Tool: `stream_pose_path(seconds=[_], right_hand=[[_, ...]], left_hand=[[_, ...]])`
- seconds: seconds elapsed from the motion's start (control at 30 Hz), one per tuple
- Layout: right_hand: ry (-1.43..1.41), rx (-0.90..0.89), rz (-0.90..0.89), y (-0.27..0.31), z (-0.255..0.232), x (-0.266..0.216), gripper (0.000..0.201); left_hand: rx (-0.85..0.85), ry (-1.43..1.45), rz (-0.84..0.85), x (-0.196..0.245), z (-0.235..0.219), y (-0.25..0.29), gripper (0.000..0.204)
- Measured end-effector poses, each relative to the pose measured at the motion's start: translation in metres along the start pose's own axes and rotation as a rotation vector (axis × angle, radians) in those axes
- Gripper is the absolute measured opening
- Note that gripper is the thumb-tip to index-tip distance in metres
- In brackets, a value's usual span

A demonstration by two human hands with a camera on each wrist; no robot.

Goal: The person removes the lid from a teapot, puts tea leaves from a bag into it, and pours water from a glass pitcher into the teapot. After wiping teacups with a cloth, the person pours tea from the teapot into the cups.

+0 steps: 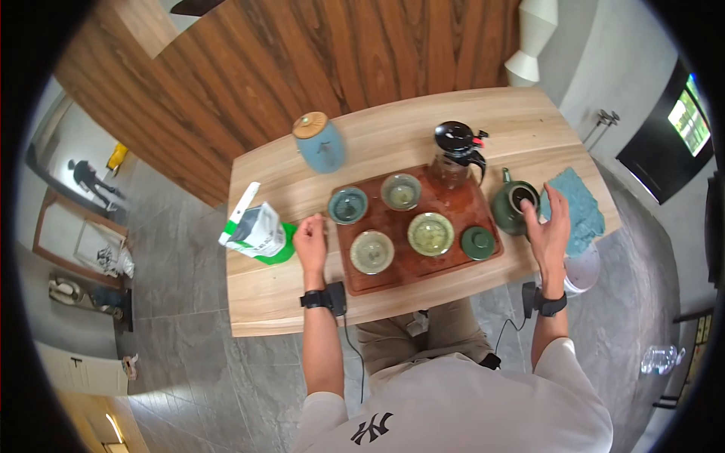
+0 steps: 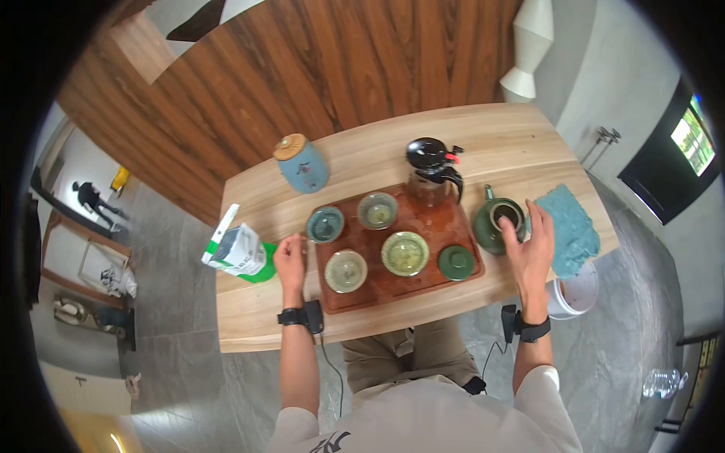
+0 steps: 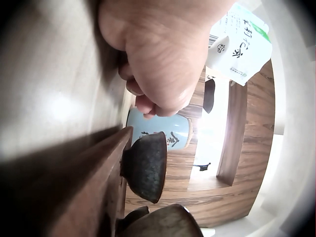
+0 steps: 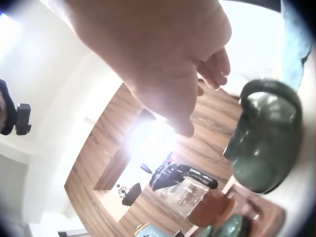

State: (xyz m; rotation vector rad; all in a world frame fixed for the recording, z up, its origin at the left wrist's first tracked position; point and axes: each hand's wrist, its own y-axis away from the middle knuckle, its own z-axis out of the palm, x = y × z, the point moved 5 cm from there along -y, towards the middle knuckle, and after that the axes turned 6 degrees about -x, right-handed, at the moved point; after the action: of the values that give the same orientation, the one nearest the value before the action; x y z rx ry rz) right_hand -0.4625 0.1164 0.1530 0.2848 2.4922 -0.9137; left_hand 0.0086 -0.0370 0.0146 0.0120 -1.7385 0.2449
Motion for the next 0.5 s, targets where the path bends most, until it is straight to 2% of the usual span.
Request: stream_pose_path(seconds=[0.03,0.13,0.17,0.23,0.3,0.4,0.5], right_hand=[[0.021,0.003,0.006,0.010,-0.002,0.009,0.056],[0.115,-0.113,0.135,0.030,0.005,0.022,0.089],[0.115,-0.114,0.142,0.032,0.005,0.025,0.089],[-0.004,-0.252,0.213,0.030,0.016,0.035,0.088],[0.019,-0.224,0.205,0.029,0.017,0.043,0.082],[-0.081,-0.286,0.281,0.026,0.020,0.059,0.070],[-0.114,-0.285,0.245,0.026,0.021,0.072,0.070]], left_hand=[[-0.005,0.017,0.000,0.004,0.000,0.002,0.027],[-0.009,0.022,0.001,0.002,0.000,-0.001,0.027],[-0.001,0.012,0.005,0.001,-0.002,-0.001,0.026],[0.001,0.014,0.014,-0.003,-0.002,-0.001,0.026],[0.009,0.015,0.028,-0.005,-0.005,-0.002,0.026],[-0.001,0.038,-0.006,-0.006,-0.005,-0.001,0.027],[-0.001,0.016,-0.016,-0.006,-0.005,-0.001,0.027]])
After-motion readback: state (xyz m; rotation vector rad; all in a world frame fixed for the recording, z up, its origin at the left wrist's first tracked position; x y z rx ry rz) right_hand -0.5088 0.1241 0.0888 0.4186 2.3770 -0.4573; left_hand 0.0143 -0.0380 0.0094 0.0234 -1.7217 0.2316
